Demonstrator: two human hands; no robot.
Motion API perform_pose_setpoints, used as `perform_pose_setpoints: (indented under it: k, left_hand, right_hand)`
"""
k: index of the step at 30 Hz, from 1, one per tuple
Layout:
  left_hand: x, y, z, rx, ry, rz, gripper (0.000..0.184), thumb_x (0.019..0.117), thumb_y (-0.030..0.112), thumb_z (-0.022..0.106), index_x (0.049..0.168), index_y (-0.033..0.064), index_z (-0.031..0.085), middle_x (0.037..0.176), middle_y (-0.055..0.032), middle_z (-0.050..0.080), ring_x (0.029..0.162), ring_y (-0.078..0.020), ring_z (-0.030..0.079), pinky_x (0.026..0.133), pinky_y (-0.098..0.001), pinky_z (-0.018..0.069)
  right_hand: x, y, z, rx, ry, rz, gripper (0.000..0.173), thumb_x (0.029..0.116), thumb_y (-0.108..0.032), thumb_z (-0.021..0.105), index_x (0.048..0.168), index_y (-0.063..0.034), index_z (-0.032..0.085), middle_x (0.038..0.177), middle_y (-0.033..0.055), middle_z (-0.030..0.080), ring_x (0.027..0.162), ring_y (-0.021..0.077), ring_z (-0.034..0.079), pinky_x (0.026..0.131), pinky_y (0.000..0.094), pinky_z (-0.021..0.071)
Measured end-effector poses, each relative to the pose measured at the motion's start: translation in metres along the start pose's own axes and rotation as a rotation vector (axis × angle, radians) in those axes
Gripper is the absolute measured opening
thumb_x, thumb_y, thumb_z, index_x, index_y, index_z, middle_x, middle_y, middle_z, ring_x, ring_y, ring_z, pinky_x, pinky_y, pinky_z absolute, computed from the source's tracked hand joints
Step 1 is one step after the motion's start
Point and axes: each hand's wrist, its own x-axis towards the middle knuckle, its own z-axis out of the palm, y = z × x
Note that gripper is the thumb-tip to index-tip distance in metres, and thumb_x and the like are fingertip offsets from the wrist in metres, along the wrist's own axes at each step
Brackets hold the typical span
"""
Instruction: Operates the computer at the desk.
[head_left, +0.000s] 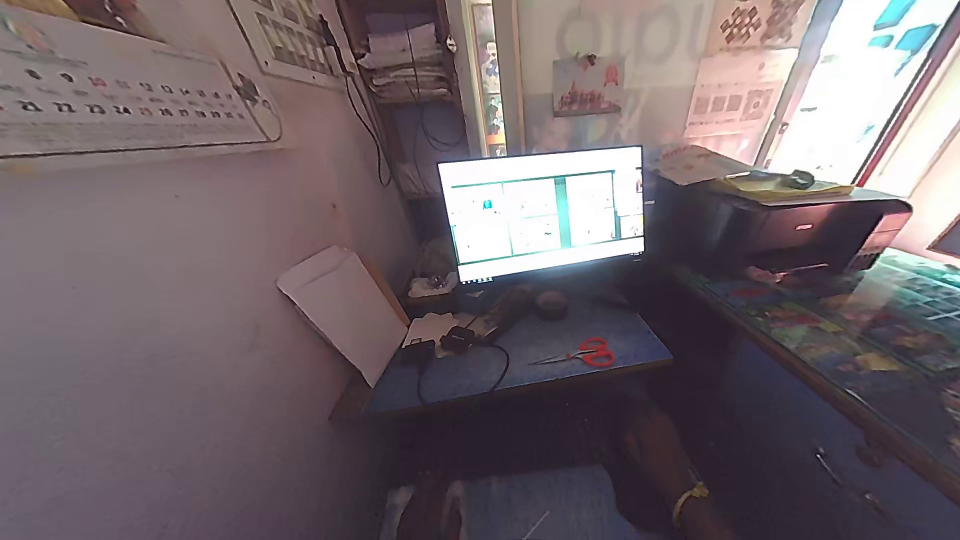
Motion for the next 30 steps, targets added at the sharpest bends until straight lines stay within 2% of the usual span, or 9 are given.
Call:
perform_pose_setpoints:
  k: [3,7,11,14,19,25,28,30]
  left_hand:
    - [-0.001,0.001,0.0,0.008,0.017,-0.005,0.047,0.1046,0.038,0.05,0.13,0.0024,0.067,0.147,-0.0223,0.055,0.141,-0.04,0.049,0.119,-0.0515,0.0373]
    - [-0.002,0.004,-0.002,0.005,0.045,-0.011,0.048,0.1043,0.039,0.051,0.131,0.0014,0.067,0.146,-0.023,0.056,0.139,-0.0411,0.05,0.118,-0.0526,0.0386]
    - [-0.001,0.002,0.001,0.011,0.063,0.0,0.047,0.1038,0.039,0.051,0.13,0.0031,0.067,0.146,-0.0226,0.057,0.138,-0.0399,0.051,0.117,-0.0525,0.0395]
    - [0.001,0.001,-0.003,-0.021,0.008,-0.01,0.047,0.1032,0.037,0.05,0.13,0.0025,0.067,0.147,-0.0228,0.055,0.142,-0.0406,0.047,0.119,-0.0521,0.0368]
    - [0.001,0.003,-0.005,-0.034,-0.002,-0.019,0.046,0.1035,0.037,0.051,0.13,0.0031,0.067,0.148,-0.022,0.054,0.144,-0.0403,0.045,0.12,-0.0518,0.0356]
    - [0.0,0.003,-0.006,-0.043,0.012,-0.008,0.046,0.1033,0.037,0.051,0.129,0.0029,0.068,0.148,-0.0224,0.055,0.142,-0.0403,0.047,0.119,-0.0524,0.0374]
    - [-0.001,0.002,-0.005,-0.045,0.009,-0.004,0.045,0.1034,0.037,0.051,0.129,0.0034,0.068,0.147,-0.0231,0.055,0.142,-0.0403,0.048,0.118,-0.0524,0.0375]
    - [-0.001,0.002,-0.005,-0.048,0.004,-0.01,0.045,0.1034,0.037,0.051,0.13,0.0035,0.067,0.148,-0.0228,0.054,0.142,-0.0404,0.047,0.118,-0.0526,0.0373]
  right_hand:
    - [0.0,0.0,-0.002,-0.009,0.008,0.017,0.053,0.1,-0.037,0.052,0.144,-0.0067,0.057,0.146,0.0218,0.055,0.138,0.0389,0.051,0.114,0.0531,0.0421]
    - [-0.001,0.004,0.003,0.024,0.001,-0.022,0.056,0.0992,-0.037,0.053,0.146,-0.0058,0.055,0.15,0.017,0.054,0.141,0.0345,0.049,0.118,0.0494,0.0386]
    - [0.001,0.007,0.011,0.012,0.047,-0.062,0.055,0.0979,-0.036,0.052,0.145,-0.0069,0.057,0.15,0.0144,0.055,0.139,0.0327,0.051,0.116,0.0487,0.0413]
    - [0.002,0.013,0.02,0.013,0.096,-0.089,0.056,0.0969,-0.034,0.053,0.145,-0.0063,0.057,0.151,0.0143,0.054,0.138,0.0337,0.053,0.114,0.049,0.0436]
    - [0.003,0.011,0.017,0.003,0.075,-0.077,0.057,0.0969,-0.037,0.052,0.145,-0.0071,0.057,0.151,0.0143,0.054,0.139,0.0343,0.052,0.114,0.0501,0.0429]
    - [0.002,0.007,0.013,0.011,0.069,-0.026,0.056,0.0974,-0.037,0.053,0.144,-0.006,0.057,0.15,0.0157,0.055,0.138,0.0335,0.053,0.115,0.0492,0.0434]
    - [0.003,0.0,0.003,0.066,0.06,0.035,0.059,0.0957,-0.035,0.057,0.147,-0.0064,0.052,0.146,0.0167,0.057,0.134,0.0331,0.056,0.112,0.0501,0.0456]
    - [0.005,-0.002,0.0,0.08,0.047,0.069,0.064,0.096,-0.032,0.059,0.153,-0.0066,0.045,0.148,0.017,0.055,0.134,0.0339,0.056,0.112,0.0509,0.0456]
